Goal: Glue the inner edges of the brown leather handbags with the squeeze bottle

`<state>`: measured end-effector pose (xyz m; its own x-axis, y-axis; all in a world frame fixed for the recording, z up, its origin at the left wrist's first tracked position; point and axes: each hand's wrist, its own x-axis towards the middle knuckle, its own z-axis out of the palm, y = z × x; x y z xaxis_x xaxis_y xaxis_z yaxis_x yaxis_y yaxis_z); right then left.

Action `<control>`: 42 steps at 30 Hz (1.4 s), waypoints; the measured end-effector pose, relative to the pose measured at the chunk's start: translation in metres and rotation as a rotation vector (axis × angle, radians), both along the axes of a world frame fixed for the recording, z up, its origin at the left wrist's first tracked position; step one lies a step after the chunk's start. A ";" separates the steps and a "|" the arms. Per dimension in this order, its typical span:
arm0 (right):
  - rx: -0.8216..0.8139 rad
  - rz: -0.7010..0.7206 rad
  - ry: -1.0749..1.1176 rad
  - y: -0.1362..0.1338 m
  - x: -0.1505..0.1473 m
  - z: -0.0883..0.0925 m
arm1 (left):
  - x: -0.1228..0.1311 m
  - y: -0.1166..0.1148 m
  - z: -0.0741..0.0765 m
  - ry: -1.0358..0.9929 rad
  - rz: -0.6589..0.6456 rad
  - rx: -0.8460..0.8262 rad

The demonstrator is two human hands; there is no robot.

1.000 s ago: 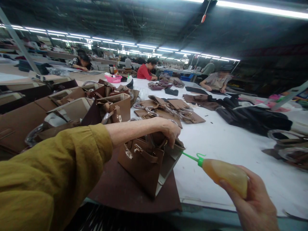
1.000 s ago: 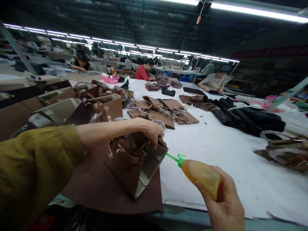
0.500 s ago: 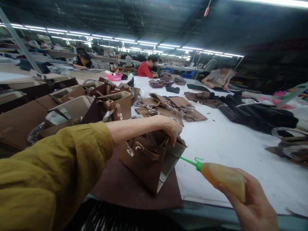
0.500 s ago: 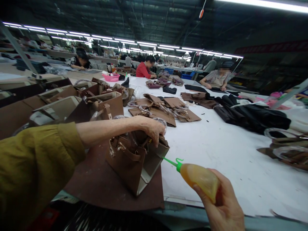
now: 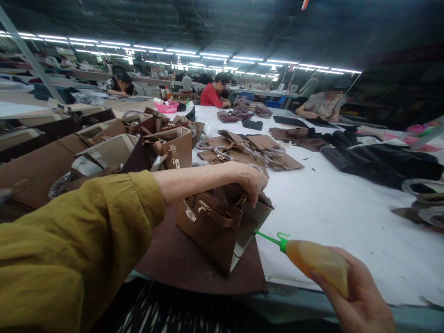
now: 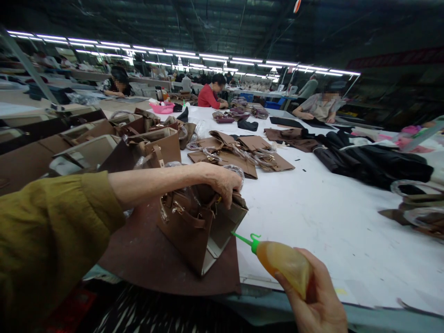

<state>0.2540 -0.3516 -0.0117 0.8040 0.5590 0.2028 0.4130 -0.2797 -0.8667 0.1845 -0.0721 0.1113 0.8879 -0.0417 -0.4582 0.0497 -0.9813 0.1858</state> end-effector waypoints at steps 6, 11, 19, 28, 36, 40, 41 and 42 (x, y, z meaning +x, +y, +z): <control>0.018 0.007 0.085 -0.004 -0.005 -0.012 | -0.002 -0.002 0.000 -0.007 0.008 0.019; 0.006 -0.024 0.089 -0.002 -0.010 -0.011 | -0.003 -0.003 -0.001 -0.008 0.019 -0.002; 0.007 0.018 0.072 -0.004 -0.016 -0.019 | -0.004 -0.004 0.001 -0.004 0.019 0.019; -0.047 0.094 0.074 -0.010 -0.015 -0.031 | -0.008 -0.009 0.005 0.000 0.036 0.014; -0.061 0.139 0.178 -0.015 -0.017 -0.050 | -0.014 -0.017 0.007 -0.026 0.015 0.052; -0.063 0.142 0.224 -0.012 -0.017 -0.049 | -0.026 -0.025 0.011 -0.034 0.047 0.056; -0.070 0.140 0.245 -0.011 -0.017 -0.046 | -0.029 -0.027 0.012 -0.033 0.056 0.055; -0.073 0.142 0.274 -0.010 -0.016 -0.042 | -0.033 -0.029 0.013 -0.028 0.065 0.055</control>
<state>0.2381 -0.3615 -0.0540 0.7358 0.6749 -0.0556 0.2059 -0.3012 -0.9311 0.1515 -0.1006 0.1239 0.9003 0.0413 -0.4334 0.1094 -0.9850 0.1334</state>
